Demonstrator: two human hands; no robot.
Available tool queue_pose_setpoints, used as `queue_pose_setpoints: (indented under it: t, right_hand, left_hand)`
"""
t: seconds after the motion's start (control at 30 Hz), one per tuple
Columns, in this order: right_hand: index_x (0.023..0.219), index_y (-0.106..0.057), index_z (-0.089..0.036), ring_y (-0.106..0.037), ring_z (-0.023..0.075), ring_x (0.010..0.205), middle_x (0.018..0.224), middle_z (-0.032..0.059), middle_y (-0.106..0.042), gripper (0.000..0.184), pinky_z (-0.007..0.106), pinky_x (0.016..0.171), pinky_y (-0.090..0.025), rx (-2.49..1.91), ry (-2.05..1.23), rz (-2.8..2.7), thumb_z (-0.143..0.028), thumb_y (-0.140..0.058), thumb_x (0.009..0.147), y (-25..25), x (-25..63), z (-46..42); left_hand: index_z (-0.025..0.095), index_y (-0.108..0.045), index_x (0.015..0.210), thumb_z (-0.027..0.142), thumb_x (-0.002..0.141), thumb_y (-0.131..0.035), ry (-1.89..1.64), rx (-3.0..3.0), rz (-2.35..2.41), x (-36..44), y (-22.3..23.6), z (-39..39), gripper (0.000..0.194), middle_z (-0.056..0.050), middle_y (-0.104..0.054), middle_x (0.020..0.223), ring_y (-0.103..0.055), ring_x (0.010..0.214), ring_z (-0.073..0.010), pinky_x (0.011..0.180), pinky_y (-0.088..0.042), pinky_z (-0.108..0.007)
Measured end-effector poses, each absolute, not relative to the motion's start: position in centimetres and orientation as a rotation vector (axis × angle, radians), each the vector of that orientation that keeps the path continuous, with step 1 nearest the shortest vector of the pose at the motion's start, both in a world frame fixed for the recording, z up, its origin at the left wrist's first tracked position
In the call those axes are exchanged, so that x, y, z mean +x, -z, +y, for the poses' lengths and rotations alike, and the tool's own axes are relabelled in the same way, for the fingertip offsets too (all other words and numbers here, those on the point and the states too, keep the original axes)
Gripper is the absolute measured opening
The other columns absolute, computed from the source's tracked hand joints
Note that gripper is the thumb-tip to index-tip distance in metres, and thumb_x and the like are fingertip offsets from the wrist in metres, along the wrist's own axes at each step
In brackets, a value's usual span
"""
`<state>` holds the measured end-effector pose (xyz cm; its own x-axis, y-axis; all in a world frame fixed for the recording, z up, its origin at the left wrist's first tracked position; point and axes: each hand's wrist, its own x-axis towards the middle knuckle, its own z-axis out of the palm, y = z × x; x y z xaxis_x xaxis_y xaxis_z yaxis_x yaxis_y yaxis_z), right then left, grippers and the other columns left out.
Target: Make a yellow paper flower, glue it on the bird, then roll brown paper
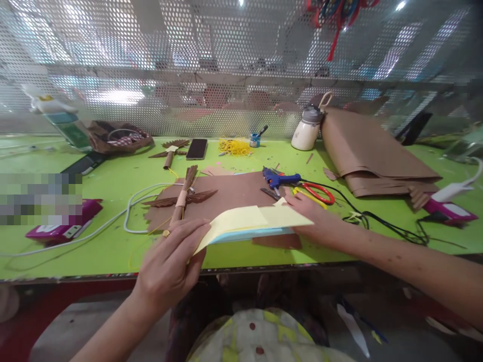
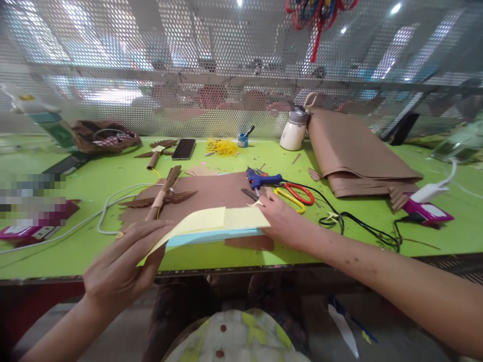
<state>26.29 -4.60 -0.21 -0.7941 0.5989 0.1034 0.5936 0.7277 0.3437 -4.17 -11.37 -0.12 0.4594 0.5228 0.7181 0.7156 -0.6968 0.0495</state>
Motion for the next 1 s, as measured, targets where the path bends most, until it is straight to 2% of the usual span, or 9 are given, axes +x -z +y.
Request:
queue_pose_setpoints:
  t: [0.17, 0.33, 0.6, 0.77, 1.0]
  right_hand:
    - [0.071, -0.061, -0.014, -0.047, 0.0224, 0.082, 0.08, 0.0098, -0.058, 0.018, 0.034, 0.071, -0.034, 1.067, -0.623, 2.951, -0.013, -0.048, 0.083, -0.1, 27.3, -3.5]
    - [0.074, -0.062, -0.013, -0.048, 0.0207, 0.081, 0.083, 0.0103, -0.059, 0.018, 0.033, 0.074, -0.036, 1.092, -0.62, 3.043, -0.013, -0.047, 0.083, -0.4, 27.8, -2.7]
    - [0.071, -0.062, -0.014, -0.05, 0.0205, 0.082, 0.083, 0.01, -0.06, 0.018, 0.032, 0.076, -0.036, 1.114, -0.613, 3.076, -0.012, -0.048, 0.082, 0.1, 27.8, -2.8]
    - [0.071, -0.061, -0.014, -0.049, 0.0191, 0.079, 0.08, 0.0088, -0.059, 0.02, 0.031, 0.072, -0.036, 1.166, -0.565, 3.077, -0.012, -0.045, 0.084, -0.3, 27.6, -2.6]
    - [0.073, -0.062, -0.014, -0.051, 0.0196, 0.081, 0.082, 0.0089, -0.059, 0.019, 0.031, 0.073, -0.037, 1.185, -0.498, 3.067, -0.015, -0.047, 0.084, -0.4, 27.7, -2.7]
  left_hand:
    - [0.013, -0.048, 0.122, 0.003, 0.079, -0.047, 1.001, -2.654, -0.855, -3.4, 1.0, -11.4, 0.044, -0.015, -0.058, 0.113, -0.053, 0.107, -0.0234, 0.088, -0.047, -0.037]
    - [0.007, -0.049, 0.119, 0.004, 0.08, -0.047, 0.896, -2.72, -0.749, -2.3, 1.7, -10.0, 0.039, -0.017, -0.059, 0.108, -0.053, 0.104, -0.0235, 0.086, -0.048, -0.037]
    - [0.012, -0.054, 0.111, 0.009, 0.079, -0.054, 0.89, -2.458, -0.964, -2.7, 1.8, -8.1, 0.032, -0.013, -0.062, 0.098, -0.056, 0.089, -0.022, 0.08, -0.048, -0.038]
    - [0.012, -0.052, 0.114, 0.011, 0.079, -0.055, 0.923, -2.387, -0.955, -3.2, 2.1, -8.3, 0.036, -0.013, -0.061, 0.101, -0.055, 0.09, -0.0214, 0.081, -0.047, -0.037]
    - [0.009, -0.047, 0.121, 0.012, 0.084, -0.047, 0.703, -2.629, -0.776, -3.6, 1.9, -8.8, 0.037, -0.015, -0.059, 0.103, -0.053, 0.095, -0.0224, 0.08, -0.048, -0.036]
